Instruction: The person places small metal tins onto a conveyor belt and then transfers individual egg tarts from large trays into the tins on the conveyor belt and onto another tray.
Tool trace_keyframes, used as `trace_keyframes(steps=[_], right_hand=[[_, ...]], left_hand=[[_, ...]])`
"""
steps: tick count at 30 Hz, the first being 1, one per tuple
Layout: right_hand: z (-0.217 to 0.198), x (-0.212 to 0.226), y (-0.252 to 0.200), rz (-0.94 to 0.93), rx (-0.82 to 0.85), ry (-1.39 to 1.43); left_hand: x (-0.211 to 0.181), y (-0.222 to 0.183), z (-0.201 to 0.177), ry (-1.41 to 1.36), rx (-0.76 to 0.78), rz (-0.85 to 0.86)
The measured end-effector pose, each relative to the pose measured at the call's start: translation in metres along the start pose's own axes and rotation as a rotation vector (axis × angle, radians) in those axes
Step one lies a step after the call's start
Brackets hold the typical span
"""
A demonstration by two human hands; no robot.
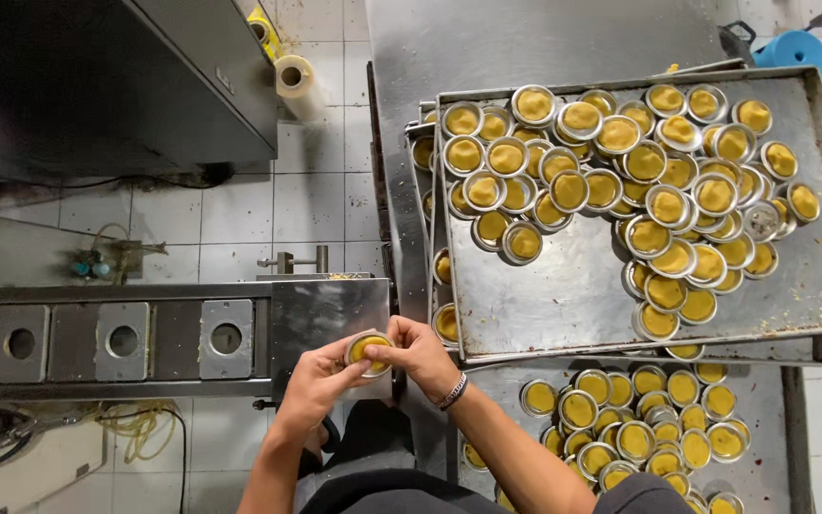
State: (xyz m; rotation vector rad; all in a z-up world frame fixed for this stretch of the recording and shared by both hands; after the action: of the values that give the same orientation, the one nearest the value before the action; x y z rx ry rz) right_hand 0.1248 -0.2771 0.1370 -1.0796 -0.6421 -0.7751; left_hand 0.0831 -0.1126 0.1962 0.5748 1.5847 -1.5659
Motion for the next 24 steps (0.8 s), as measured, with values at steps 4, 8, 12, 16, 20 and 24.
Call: trace_keyframes(steps=[4,8,12,16,20,24], right_hand=[[0.003,-0.032,0.02,-0.08,-0.108,-0.167],[0.007,-0.049,0.021,0.003,-0.092,-0.209],[0.011,-0.024,-0.005,0.036,-0.032,-0.29],[-0.007,-0.031,-0.016,0.091,0.045,-0.424],[-0.015,-0.037,-0.027,0.1,0.089,-0.508],[-0.022,-0.049,-0.032,0.15,0.104,-0.557]], left_hand=[[0.032,0.016,-0.004,-0.102,-0.077,0.014],[0.052,0.024,-0.034,-0.241,-0.348,0.159],[0.079,0.042,-0.132,-0.156,-0.604,0.308],[0.054,0.037,-0.228,0.094,-1.062,0.004],[0.078,0.075,-0.302,0.703,-1.3,0.144],[0.097,0.098,-0.311,0.996,-1.211,-0.042]])
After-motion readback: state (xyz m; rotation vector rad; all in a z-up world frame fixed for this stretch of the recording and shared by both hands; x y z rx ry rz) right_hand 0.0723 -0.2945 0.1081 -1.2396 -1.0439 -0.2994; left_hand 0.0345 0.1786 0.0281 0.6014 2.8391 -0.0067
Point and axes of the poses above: each hand's wrist, its own y-axis towards the middle knuckle, its own z-axis out of the palm, x = y × z, the point moved 2 cm from there along y, towards the middle knuckle, and after that the axes turned 13 degrees about -x, right-handed, at the moved point
